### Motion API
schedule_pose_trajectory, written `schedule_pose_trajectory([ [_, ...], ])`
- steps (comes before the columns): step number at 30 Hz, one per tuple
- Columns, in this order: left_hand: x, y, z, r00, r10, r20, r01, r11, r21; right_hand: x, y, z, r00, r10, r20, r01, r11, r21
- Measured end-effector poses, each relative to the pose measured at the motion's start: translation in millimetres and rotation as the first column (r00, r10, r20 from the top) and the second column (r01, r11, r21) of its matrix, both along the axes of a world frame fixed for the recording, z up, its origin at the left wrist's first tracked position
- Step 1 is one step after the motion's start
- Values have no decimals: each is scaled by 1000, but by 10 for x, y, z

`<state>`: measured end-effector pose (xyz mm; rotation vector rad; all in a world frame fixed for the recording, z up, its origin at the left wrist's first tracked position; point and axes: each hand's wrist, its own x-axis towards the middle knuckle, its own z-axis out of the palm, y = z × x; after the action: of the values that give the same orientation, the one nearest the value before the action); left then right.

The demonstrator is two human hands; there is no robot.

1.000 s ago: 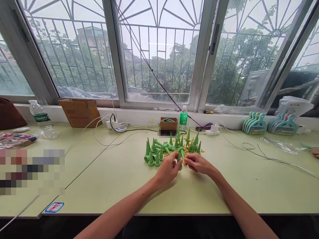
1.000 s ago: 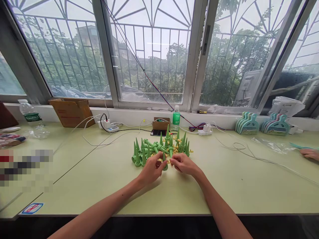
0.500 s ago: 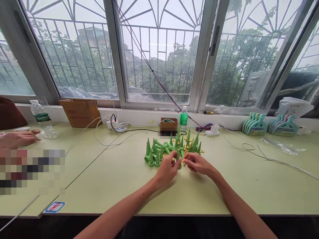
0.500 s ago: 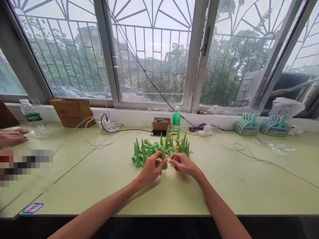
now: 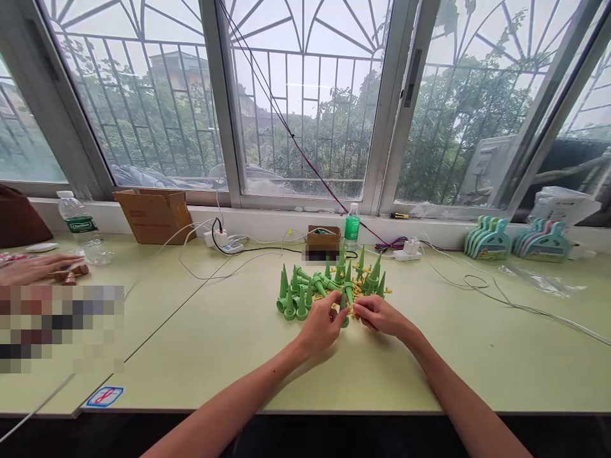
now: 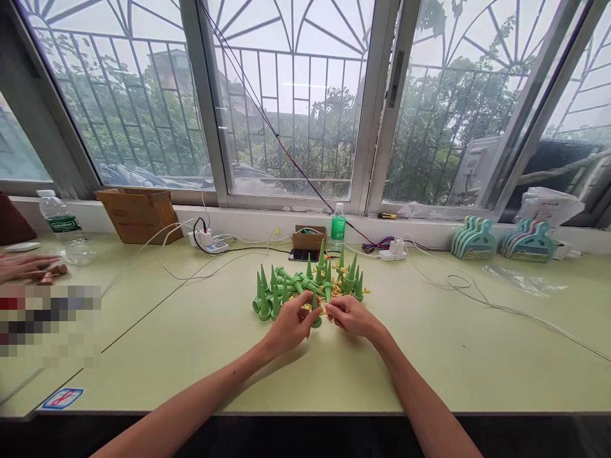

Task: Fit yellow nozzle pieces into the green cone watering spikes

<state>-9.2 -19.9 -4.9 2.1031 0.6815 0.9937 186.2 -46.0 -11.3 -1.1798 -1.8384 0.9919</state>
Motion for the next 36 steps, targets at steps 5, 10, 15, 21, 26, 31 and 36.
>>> schedule_pose_trajectory([
  [5, 3, 4, -2, 1000, 8, 5, -7, 1000, -7, -8, 12, 9, 1000, -23, 17, 23, 1000, 4],
  [10, 6, 7, 14, 999, 24, 27, -23, 999, -28, -30, -12, 48, 999, -46, 3, 46, 999, 3],
  [15, 1, 4, 20, 999, 27, 40, -25, 999, -34, -31, -25, 55, 999, -43, -14, 43, 999, 3],
  [21, -3, -2, 18, 999, 18, 34, -17, 999, -28, -25, -11, 44, 999, -35, -27, 35, 999, 2],
  [26, -9, -5, 21, 1000, -1, 26, 2, 1000, -22, -19, 3, 18, 999, -28, -35, 28, 1000, -3],
  [31, -14, -1, 22, 1000, -4, 11, 4, 1000, -4, -4, 2, 13, 1000, -26, -1, 26, 1000, 17],
  [36, -17, 1, 17, 1000, -2, -12, 2, 1000, -3, 6, -7, 17, 1000, -12, 22, 11, 999, 33],
])
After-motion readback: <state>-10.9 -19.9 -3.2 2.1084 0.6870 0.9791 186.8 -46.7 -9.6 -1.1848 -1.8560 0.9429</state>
